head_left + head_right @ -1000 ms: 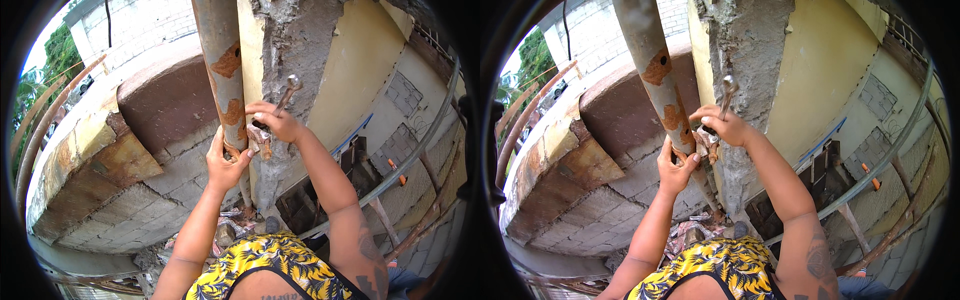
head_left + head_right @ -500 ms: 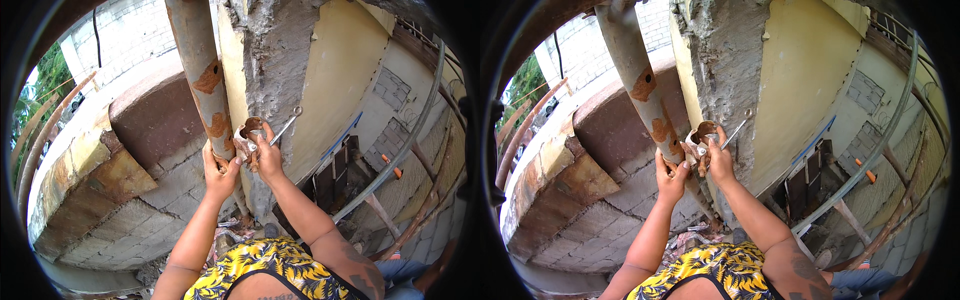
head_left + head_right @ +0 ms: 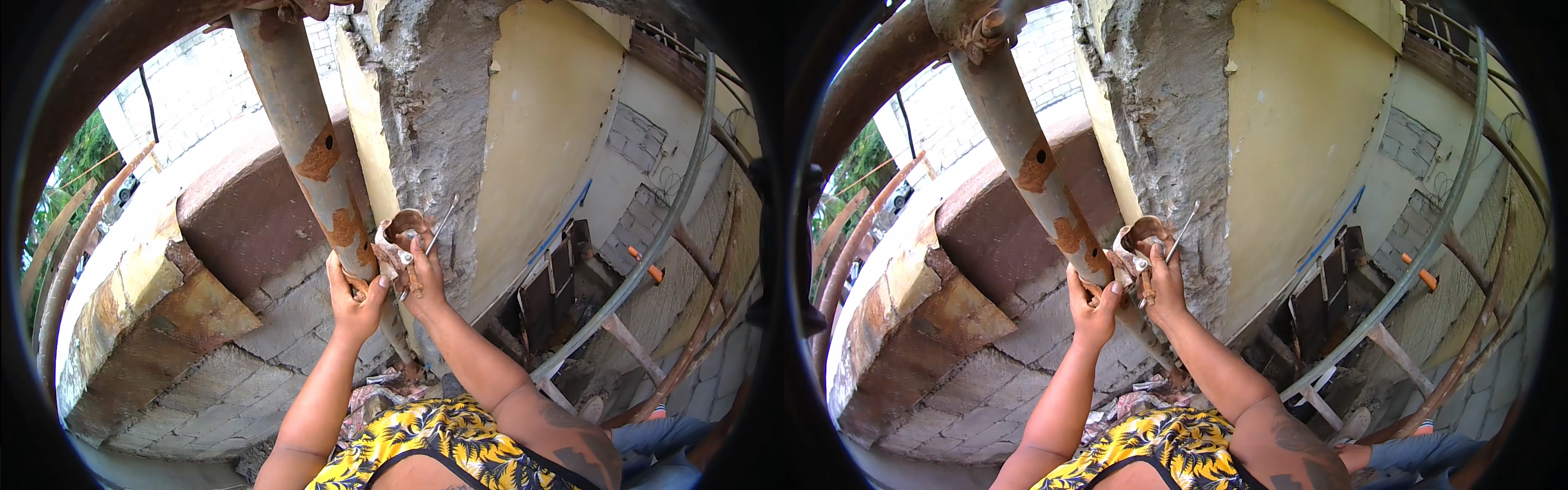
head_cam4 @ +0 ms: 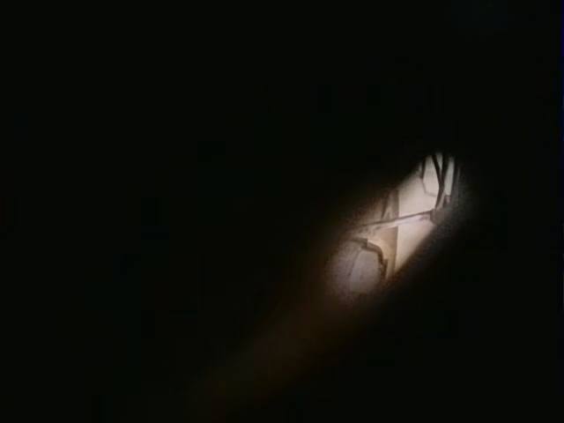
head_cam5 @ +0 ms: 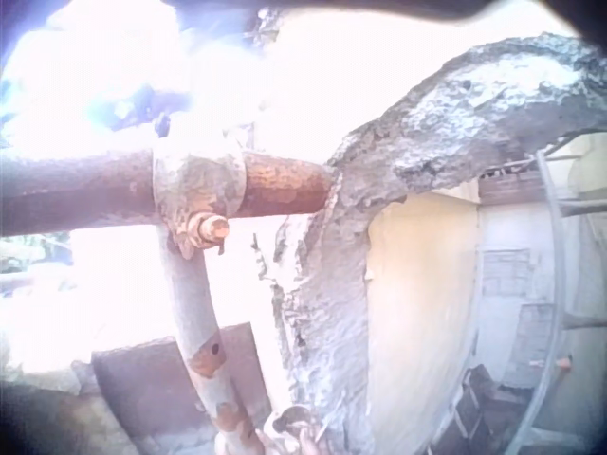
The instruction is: The person uses a wrench to loosen and tighten bolts on a metal scaffolding frame attached to a wall. They reposition a metal clamp and secure it to the vertical pole.
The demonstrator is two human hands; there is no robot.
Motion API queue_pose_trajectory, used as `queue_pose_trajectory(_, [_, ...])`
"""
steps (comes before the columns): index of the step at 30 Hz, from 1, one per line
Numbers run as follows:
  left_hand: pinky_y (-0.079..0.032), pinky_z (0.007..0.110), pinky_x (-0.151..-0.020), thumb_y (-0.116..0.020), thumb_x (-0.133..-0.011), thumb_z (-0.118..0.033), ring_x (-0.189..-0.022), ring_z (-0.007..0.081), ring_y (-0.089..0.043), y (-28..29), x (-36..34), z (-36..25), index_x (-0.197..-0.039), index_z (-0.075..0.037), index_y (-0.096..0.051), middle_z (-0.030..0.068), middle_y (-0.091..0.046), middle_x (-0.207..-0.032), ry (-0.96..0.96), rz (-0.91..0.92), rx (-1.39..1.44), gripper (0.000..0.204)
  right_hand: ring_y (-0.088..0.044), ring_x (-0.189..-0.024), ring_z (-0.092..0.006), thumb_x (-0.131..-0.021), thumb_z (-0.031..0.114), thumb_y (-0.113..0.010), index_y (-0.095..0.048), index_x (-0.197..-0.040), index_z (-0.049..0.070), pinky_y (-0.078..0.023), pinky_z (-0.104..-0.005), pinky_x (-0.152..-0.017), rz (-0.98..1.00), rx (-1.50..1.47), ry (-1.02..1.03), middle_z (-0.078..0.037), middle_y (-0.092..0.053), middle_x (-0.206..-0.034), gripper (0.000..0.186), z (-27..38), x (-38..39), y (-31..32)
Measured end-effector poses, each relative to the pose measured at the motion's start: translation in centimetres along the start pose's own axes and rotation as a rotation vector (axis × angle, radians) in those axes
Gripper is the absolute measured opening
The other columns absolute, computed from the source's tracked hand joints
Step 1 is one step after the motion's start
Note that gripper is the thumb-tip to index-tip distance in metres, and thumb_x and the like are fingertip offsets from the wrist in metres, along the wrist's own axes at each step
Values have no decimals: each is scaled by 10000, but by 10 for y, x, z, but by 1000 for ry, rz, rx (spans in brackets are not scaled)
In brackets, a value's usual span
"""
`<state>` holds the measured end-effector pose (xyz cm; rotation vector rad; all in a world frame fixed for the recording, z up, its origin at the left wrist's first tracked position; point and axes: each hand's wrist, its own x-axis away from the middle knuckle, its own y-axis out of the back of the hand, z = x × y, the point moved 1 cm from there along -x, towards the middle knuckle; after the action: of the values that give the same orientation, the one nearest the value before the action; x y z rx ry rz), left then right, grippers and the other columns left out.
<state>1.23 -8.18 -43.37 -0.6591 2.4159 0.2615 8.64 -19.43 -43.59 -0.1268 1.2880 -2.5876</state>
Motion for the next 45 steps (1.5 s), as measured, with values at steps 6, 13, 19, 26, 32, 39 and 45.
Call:
queue_pose_trajectory(6, [-369,440,-1131,-784,-874,-219,-1294,312,-489,3,3,-1,-1461,13,-424,166,-474,-1399,15,32,19,727,-613,-801,-107,-1024,79,-485,-483,-1409,77,-538,-241,-649,178,107,66,-108,-643,-1305,386,12,3,24])
queue_pose_trajectory(13, [-359,456,-1162,-836,-869,-460,-1390,327,-458,0,10,-11,-1574,32,-260,198,-425,-1496,-25,-19,50,1034,-446,-545,-47,-1093,410,-456,-499,-1443,44,-411,-238,-472,269,329,-66,-155,-640,-1361,508,48,-12,47])
queue_pose_trajectory(19, [-479,436,-1066,-851,-830,-540,-1256,310,-619,0,5,-22,-1512,65,-406,217,-614,-1365,-20,-99,-137,1015,-683,-1150,-190,-1068,488,-528,-449,-1538,34,-525,-329,-1018,662,274,-247,-104,-683,-1303,658,38,-47,13])
queue_pose_trajectory(26, [-523,411,-1018,-859,-826,-518,-1222,326,-674,10,-4,-19,-1483,59,-486,231,-680,-1309,-120,-10,-206,951,-679,-957,-152,-837,377,-644,-588,-1308,52,-560,-306,-889,581,295,-254,-70,-689,-1083,575,40,-43,1])
queue_pose_trajectory(32, [-546,375,-966,-859,-811,-569,-1126,215,-683,36,-23,3,-1459,49,-523,126,-698,-1271,117,313,170,956,-640,-979,-134,-858,372,-697,-530,-1332,47,-550,-305,-863,462,406,-50,-50,-639,-1074,599,35,-8,31])
queue_pose_trajectory(39, [-506,327,-1002,-678,-756,-860,-1197,193,-644,27,-22,30,-1433,65,-522,107,-667,-1323,284,351,580,1156,-565,-1049,-96,-995,530,-670,-450,-1437,18,-478,-268,-925,369,497,148,-31,-590,-1189,712,34,63,25])
queue_pose_trajectory(45, [-501,325,-955,-386,-1097,-596,-1063,178,-659,6,-15,27,-1274,77,-623,126,-712,-1164,154,-54,531,735,-511,-937,-98,-1055,535,-574,-507,-1321,22,-452,-291,-835,325,634,181,-12,-565,-1048,582,24,49,34])
